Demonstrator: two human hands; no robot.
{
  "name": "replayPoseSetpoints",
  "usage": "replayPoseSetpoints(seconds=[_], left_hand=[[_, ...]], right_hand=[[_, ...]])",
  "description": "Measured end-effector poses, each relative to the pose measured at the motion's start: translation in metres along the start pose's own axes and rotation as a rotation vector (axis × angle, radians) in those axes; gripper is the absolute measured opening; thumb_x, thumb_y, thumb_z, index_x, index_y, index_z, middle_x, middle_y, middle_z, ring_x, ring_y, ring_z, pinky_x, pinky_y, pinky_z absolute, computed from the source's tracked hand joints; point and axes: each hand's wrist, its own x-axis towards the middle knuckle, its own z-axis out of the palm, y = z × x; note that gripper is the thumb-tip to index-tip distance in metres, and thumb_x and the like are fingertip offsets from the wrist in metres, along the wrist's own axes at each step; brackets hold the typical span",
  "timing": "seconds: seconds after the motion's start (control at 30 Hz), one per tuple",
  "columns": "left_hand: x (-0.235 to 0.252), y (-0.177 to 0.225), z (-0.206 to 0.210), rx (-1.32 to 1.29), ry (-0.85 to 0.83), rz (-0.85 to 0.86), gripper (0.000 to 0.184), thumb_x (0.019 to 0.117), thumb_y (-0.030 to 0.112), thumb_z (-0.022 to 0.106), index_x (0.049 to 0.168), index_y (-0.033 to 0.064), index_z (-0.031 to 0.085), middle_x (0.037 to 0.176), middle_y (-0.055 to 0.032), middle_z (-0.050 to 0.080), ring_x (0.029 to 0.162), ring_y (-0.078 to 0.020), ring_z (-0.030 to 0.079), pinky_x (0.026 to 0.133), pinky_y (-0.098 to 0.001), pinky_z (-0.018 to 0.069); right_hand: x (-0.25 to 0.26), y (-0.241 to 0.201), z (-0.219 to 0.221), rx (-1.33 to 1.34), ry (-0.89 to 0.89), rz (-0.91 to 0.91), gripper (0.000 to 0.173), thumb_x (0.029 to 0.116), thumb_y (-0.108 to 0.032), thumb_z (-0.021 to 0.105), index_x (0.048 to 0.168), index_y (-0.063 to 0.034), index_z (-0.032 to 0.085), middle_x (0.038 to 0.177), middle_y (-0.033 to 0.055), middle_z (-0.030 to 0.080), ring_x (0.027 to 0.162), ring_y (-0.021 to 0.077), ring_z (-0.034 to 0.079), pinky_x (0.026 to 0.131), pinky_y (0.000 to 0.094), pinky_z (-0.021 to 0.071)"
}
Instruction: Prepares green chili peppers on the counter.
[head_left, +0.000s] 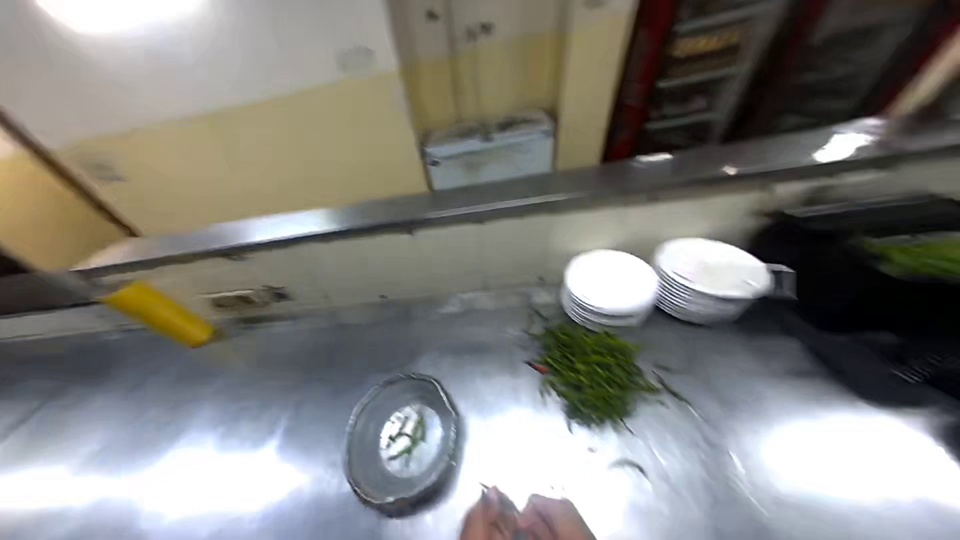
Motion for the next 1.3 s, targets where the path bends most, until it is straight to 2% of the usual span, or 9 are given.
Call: replayPoseSetpoints(seconds=[0.17,0.3,0.37,0.5,0.77,0.87,0.97,1.07,1.3], left_hand=[[0.008,0.012,0.001,-0.211,0.229,0.131,0.016,0.1102,0.017,0.043,0.116,0.0058,0.052,0.091,-0.0073,0.066,0.081,-0.0178,0.07,0.077,-0.0334,0.0611],[-0.003,0.019,-0.003,-0.178,0.158,0.043,0.022,0.11,0.015,0.042,0.126,0.0037,0.052,0.1,-0.0121,0.07,0.09,-0.0244,0.073,0.083,-0.0402,0.062],[-0.005,0.019,-0.004,-0.166,0.141,0.003,0.024,0.1101,0.015,0.041,0.128,0.0025,0.053,0.102,-0.0134,0.07,0.092,-0.026,0.073,0.084,-0.0427,0.0617],[-0.008,0.019,-0.004,-0.158,0.14,-0.046,0.024,0.1094,0.016,0.043,0.124,0.0021,0.056,0.098,-0.0137,0.069,0.089,-0.0255,0.072,0.084,-0.0421,0.0611],[-0.016,0.012,-0.002,-0.161,0.073,-0.104,0.025,0.1068,0.012,0.049,0.127,-0.0014,0.056,0.107,-0.0186,0.071,0.094,-0.0274,0.073,0.085,-0.0399,0.0614],[-0.014,0.011,-0.004,-0.135,0.035,-0.155,0.028,0.1074,0.012,0.047,0.13,-0.0024,0.056,0.112,-0.0197,0.071,0.099,-0.0283,0.073,0.088,-0.0402,0.0603],[-0.01,0.003,-0.003,-0.006,0.046,-0.166,0.03,0.1028,0.002,0.053,0.132,-0.0008,0.054,0.111,-0.0175,0.07,0.095,-0.0252,0.072,0.084,-0.0373,0.0607],[-0.004,-0.008,-0.002,0.111,-0.017,-0.146,0.04,0.0961,-0.008,0.06,0.135,-0.0015,0.051,0.114,-0.0167,0.069,0.098,-0.0244,0.071,0.086,-0.0364,0.06],[0.003,-0.004,0.016,0.157,-0.078,0.048,0.025,0.0965,-0.007,0.062,0.121,-0.0083,0.059,0.119,-0.0225,0.069,0.106,-0.0312,0.071,0.095,-0.0419,0.0587]], right_hand=[[-0.011,0.017,-0.008,-0.032,0.044,0.182,0.028,0.1028,-0.032,0.055,0.101,-0.0088,0.072,0.079,0.005,0.071,0.072,0.0195,0.069,0.074,0.0438,0.0575],[-0.008,0.036,-0.015,-0.24,0.039,0.303,0.041,0.1029,-0.022,0.053,0.143,-0.0151,0.058,0.104,0.0133,0.073,0.097,0.032,0.071,0.09,0.0529,0.055],[-0.004,0.048,-0.017,-0.186,0.035,0.265,0.046,0.106,-0.018,0.047,0.151,-0.0109,0.049,0.111,0.0137,0.072,0.1,0.0297,0.07,0.094,0.0494,0.0552],[0.0,0.043,-0.032,-0.289,0.15,0.349,0.039,0.1044,-0.014,0.045,0.138,-0.0098,0.063,0.128,0.0143,0.068,0.12,0.03,0.065,0.105,0.0501,0.0502],[0.0,0.081,-0.07,-0.782,0.239,0.499,0.018,0.0968,-0.011,0.061,0.109,-0.0058,0.073,0.115,0.0185,0.067,0.113,0.0383,0.062,0.092,0.0571,0.0499],[-0.002,0.079,-0.076,-0.398,0.372,0.45,0.015,0.0969,-0.011,0.062,0.108,-0.0025,0.069,0.104,0.0157,0.07,0.098,0.0312,0.069,0.088,0.0515,0.0561],[-0.002,0.051,-0.068,0.311,0.51,0.4,0.029,0.0962,-0.003,0.066,0.123,0.0031,0.058,0.094,0.014,0.072,0.078,0.0231,0.074,0.074,0.0393,0.0637],[-0.005,0.011,-0.051,0.977,0.411,0.396,0.034,0.0988,0.006,0.056,0.132,0.0067,0.049,0.097,0.0221,0.07,0.085,0.0313,0.074,0.081,0.044,0.0639],[-0.009,0.009,-0.006,0.709,0.271,0.422,0.017,0.0954,-0.006,0.07,0.11,0.0039,0.07,0.099,0.0158,0.074,0.082,0.0241,0.076,0.076,0.0374,0.0663]])
